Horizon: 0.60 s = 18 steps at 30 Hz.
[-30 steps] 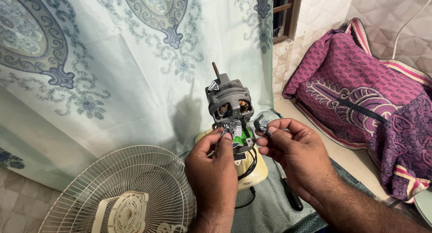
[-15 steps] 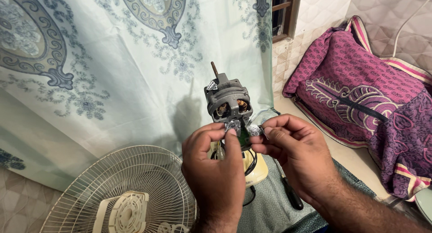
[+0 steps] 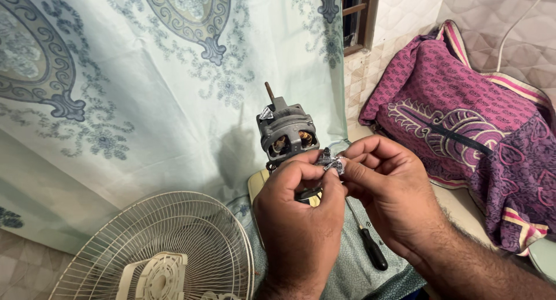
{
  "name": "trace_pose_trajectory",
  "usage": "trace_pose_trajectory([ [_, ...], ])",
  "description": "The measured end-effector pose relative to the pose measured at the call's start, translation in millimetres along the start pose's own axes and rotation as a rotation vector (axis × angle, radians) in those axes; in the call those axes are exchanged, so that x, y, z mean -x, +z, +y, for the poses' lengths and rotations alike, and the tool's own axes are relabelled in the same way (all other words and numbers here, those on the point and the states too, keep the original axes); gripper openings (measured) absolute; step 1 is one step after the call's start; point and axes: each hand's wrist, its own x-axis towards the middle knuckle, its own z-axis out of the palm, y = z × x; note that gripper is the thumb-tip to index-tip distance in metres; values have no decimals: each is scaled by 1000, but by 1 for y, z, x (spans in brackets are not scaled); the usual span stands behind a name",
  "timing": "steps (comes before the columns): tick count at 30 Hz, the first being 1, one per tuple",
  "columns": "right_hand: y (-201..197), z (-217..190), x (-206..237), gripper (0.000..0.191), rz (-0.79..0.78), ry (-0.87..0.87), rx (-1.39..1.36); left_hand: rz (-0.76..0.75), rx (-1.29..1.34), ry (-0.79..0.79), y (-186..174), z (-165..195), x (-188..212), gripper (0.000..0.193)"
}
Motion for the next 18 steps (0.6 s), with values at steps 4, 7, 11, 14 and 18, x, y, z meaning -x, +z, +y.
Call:
trace_pose_trajectory([
  [4,-2,-1,1,6,29,-36,46,18,26,56,3,-1,1,7],
  [7,-5,0,2,6,50,-117,136,-5,132,-67,7,-1,0,4],
  [11,-7,1,2,7,112,-166,187,-17,71,-17,9,0,2,5],
  [14,-11,-2,3,7,133,-176,144,-29,-16,-72,12,1,2,10],
  [18,-16,-9,4,20,154,-101,74,-61,83,-144,17,2,2,14],
])
